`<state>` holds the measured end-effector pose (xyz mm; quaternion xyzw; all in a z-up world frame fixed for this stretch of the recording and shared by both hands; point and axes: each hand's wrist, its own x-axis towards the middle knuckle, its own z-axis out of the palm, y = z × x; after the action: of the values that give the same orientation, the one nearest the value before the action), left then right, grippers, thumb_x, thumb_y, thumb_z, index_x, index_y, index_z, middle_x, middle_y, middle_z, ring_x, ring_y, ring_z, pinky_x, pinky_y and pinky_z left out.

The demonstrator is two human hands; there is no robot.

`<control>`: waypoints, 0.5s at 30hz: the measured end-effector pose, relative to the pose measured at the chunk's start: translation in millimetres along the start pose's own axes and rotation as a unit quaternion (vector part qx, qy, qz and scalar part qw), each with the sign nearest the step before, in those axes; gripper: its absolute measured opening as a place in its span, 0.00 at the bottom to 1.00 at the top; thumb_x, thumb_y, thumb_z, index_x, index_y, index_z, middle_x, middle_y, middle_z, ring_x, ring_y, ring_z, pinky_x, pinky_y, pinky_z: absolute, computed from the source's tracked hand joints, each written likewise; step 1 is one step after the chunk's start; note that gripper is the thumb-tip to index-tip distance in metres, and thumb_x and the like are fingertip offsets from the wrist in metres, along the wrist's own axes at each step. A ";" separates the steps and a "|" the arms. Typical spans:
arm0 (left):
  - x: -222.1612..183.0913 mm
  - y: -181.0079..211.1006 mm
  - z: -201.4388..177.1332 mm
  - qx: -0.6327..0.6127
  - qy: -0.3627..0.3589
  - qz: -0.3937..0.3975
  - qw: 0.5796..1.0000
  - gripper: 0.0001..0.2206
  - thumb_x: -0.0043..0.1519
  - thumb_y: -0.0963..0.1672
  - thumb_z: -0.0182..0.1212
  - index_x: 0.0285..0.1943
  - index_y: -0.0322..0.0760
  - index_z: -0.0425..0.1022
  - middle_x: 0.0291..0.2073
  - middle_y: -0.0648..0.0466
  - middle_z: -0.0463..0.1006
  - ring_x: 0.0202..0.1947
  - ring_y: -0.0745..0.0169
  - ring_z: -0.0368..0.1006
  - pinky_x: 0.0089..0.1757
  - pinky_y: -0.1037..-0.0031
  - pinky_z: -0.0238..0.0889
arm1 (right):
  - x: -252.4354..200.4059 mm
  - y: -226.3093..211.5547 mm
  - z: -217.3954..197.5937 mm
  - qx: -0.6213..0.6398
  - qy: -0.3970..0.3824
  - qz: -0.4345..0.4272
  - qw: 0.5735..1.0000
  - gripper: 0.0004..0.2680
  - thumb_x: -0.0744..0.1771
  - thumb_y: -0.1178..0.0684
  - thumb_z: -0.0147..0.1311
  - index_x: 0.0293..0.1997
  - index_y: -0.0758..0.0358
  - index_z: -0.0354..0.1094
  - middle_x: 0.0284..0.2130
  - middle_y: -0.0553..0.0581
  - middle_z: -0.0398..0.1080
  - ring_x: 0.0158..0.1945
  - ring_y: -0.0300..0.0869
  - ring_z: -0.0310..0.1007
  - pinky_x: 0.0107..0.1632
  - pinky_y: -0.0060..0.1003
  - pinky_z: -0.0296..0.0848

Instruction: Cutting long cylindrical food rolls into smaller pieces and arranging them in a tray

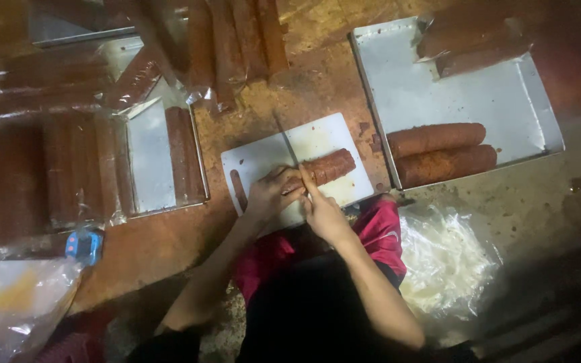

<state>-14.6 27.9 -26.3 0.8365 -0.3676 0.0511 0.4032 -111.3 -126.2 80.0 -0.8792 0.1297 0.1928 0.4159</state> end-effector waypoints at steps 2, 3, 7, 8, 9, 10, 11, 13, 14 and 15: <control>2.9 10.7 -7.4 0.015 0.011 -0.008 1.000 0.15 0.61 0.49 0.66 0.54 0.50 0.72 0.49 0.57 0.77 0.45 0.57 0.79 0.39 0.64 0.70 | -1.2 6.7 11.8 0.017 0.006 -0.003 1.000 0.28 0.70 0.52 0.41 0.79 0.27 0.31 0.56 0.77 0.69 0.52 0.79 0.66 0.47 0.52 0.65; 6.1 18.3 -13.7 0.000 0.034 -0.028 0.999 0.14 0.58 0.48 0.70 0.52 0.51 0.76 0.44 0.58 0.80 0.42 0.56 0.80 0.40 0.65 0.73 | -16.1 8.9 17.2 -0.016 0.018 -0.002 1.000 0.27 0.71 0.50 0.42 0.79 0.26 0.33 0.50 0.79 0.72 0.51 0.76 0.71 0.51 0.58 0.68; -2.7 3.0 5.7 0.051 0.061 -0.034 0.996 0.17 0.58 0.50 0.71 0.54 0.51 0.74 0.46 0.66 0.81 0.46 0.64 0.79 0.42 0.69 0.70 | -100.8 36.3 25.7 0.027 0.025 -0.003 0.999 0.25 0.70 0.52 0.41 0.78 0.33 0.37 0.52 0.75 0.71 0.44 0.70 0.74 0.34 0.30 0.69; 1.0 6.1 -2.2 0.052 0.064 -0.033 0.996 0.17 0.58 0.50 0.71 0.54 0.51 0.74 0.46 0.66 0.81 0.46 0.64 0.79 0.42 0.69 0.70 | -116.5 47.5 24.3 0.025 0.027 -0.006 0.999 0.25 0.70 0.52 0.41 0.78 0.33 0.37 0.52 0.75 0.71 0.44 0.70 0.74 0.34 0.30 0.69; 4.3 10.0 -9.5 0.020 0.046 -0.014 0.999 0.17 0.59 0.50 0.70 0.54 0.49 0.74 0.50 0.63 0.80 0.47 0.63 0.79 0.45 0.72 0.68 | -132.7 59.5 22.8 0.018 -0.012 0.047 0.999 0.27 0.70 0.52 0.42 0.77 0.27 0.35 0.51 0.68 0.75 0.52 0.60 0.75 0.52 0.38 0.63; 2.0 16.4 -16.0 -0.013 0.025 0.001 1.000 0.17 0.60 0.50 0.69 0.54 0.47 0.75 0.53 0.60 0.80 0.49 0.63 0.79 0.48 0.75 0.67 | -153.5 72.2 22.6 0.010 -0.054 0.102 0.993 0.28 0.69 0.52 0.43 0.77 0.22 0.33 0.51 0.62 0.79 0.60 0.49 0.76 0.71 0.45 0.56; -0.5 19.1 -25.9 -0.014 0.026 -0.002 1.000 0.17 0.60 0.50 0.69 0.54 0.47 0.75 0.53 0.60 0.80 0.49 0.63 0.79 0.48 0.75 0.67 | -161.8 65.9 15.3 0.009 -0.056 0.103 0.993 0.28 0.69 0.52 0.43 0.77 0.22 0.33 0.51 0.62 0.79 0.60 0.49 0.76 0.71 0.45 0.56; -0.7 22.9 -45.0 -0.035 -0.013 0.053 0.998 0.20 0.64 0.45 0.67 0.66 0.48 0.71 0.61 0.60 0.76 0.59 0.64 0.74 0.65 0.76 0.48 | -175.0 53.4 -0.9 -0.060 -0.067 0.129 0.988 0.30 0.69 0.50 0.45 0.77 0.20 0.31 0.50 0.57 0.74 0.40 0.67 0.75 0.36 0.42 0.48; -14.7 -1.8 -24.7 -0.035 -0.011 0.054 0.998 0.20 0.64 0.45 0.67 0.66 0.48 0.71 0.61 0.60 0.76 0.59 0.64 0.74 0.65 0.76 0.48 | -172.9 41.3 -4.8 -0.061 -0.066 0.128 0.988 0.30 0.69 0.50 0.45 0.77 0.20 0.31 0.50 0.57 0.74 0.40 0.67 0.75 0.36 0.42 0.48; -28.5 -26.5 -4.3 0.385 -0.066 0.050 0.919 0.27 0.65 0.55 0.54 0.70 0.46 0.57 0.68 0.58 0.61 0.68 0.68 0.53 0.68 0.59 0.31 | -171.0 29.2 -8.7 -0.066 -0.046 0.130 0.988 0.28 0.69 0.49 0.45 0.77 0.19 0.34 0.40 0.63 0.67 0.40 0.64 0.74 0.37 0.36 0.51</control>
<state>-17.0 58.0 -51.2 0.9093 -0.3865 0.1528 0.0219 -273.1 -139.5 141.6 -0.8706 0.2100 0.2939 0.3340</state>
